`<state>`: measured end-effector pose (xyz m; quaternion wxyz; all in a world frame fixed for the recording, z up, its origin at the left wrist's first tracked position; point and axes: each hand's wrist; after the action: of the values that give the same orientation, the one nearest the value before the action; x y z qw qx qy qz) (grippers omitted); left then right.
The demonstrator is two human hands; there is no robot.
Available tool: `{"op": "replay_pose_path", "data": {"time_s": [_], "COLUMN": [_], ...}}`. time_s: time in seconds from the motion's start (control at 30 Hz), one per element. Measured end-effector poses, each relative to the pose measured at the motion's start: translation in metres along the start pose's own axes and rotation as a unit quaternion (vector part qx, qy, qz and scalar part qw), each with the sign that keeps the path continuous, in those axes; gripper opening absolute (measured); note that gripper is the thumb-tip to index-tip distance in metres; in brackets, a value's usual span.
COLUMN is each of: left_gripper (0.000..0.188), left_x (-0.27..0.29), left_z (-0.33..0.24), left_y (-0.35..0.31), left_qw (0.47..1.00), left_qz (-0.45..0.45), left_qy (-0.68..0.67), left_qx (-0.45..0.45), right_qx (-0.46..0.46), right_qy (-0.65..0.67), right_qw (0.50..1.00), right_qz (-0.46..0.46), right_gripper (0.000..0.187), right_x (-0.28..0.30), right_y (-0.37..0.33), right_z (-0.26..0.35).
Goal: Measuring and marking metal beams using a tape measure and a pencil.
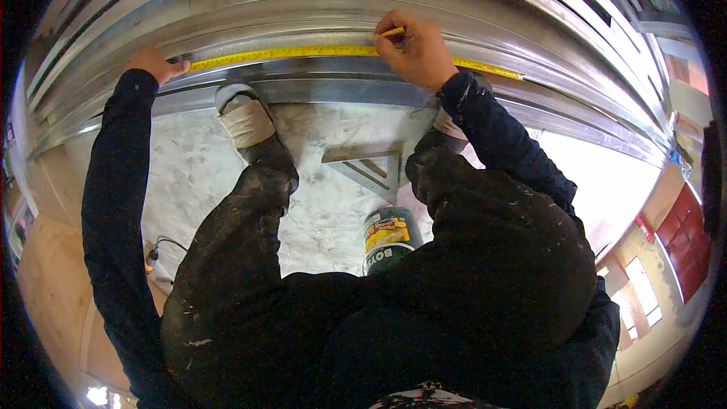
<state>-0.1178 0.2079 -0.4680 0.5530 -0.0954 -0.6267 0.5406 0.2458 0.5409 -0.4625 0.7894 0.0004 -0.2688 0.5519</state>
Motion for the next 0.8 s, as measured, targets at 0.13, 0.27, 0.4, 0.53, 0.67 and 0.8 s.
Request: {"op": "replay_pose_path", "data": {"time_s": [0.13, 0.27, 0.4, 0.53, 0.67, 0.8], "left_gripper": [0.087, 0.090, 0.091, 0.090, 0.087, 0.088], "left_x": [0.001, 0.002, -0.001, 0.007, 0.001, 0.003], "left_z": [-0.009, -0.009, -0.009, -0.014, -0.009, -0.014], "left_y": [-0.001, -0.003, -0.007, -0.007, -0.002, -0.004], "left_qw": [0.999, 0.999, 0.997, 0.999, 0.999, 0.999], "left_qz": [-0.041, -0.032, -0.072, -0.040, 0.001, -0.021], "left_qy": [0.011, 0.000, 0.013, 0.009, -0.026, 0.013], "left_qx": [0.022, 0.016, 0.018, 0.032, 0.043, 0.038], "right_qx": [-0.037, -0.009, -0.028, -0.035, -0.030, -0.035], "right_qy": [0.024, 0.033, 0.010, 0.001, 0.002, 0.011], "right_qw": [0.999, 0.999, 0.999, 0.998, 0.998, 0.998], "right_qz": [0.028, 0.019, 0.040, 0.050, 0.049, 0.051], "right_gripper": [0.013, 0.015, 0.014, 0.013, 0.013, 0.013], "right_x": [-0.001, -0.003, -0.002, -0.002, -0.003, -0.002], "right_y": [-0.003, -0.002, -0.003, -0.004, -0.004, -0.004], "right_z": [-0.010, -0.015, -0.012, -0.013, -0.008, -0.007]}}
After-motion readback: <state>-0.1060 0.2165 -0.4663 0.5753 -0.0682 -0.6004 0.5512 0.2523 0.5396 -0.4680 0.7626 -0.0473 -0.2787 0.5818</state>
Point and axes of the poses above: each hand's wrist, its own y-axis towards the middle knuckle, its own x-axis out of the back of the hand, z = x × y, and after that the axes turned 10 degrees about -x, right-handed
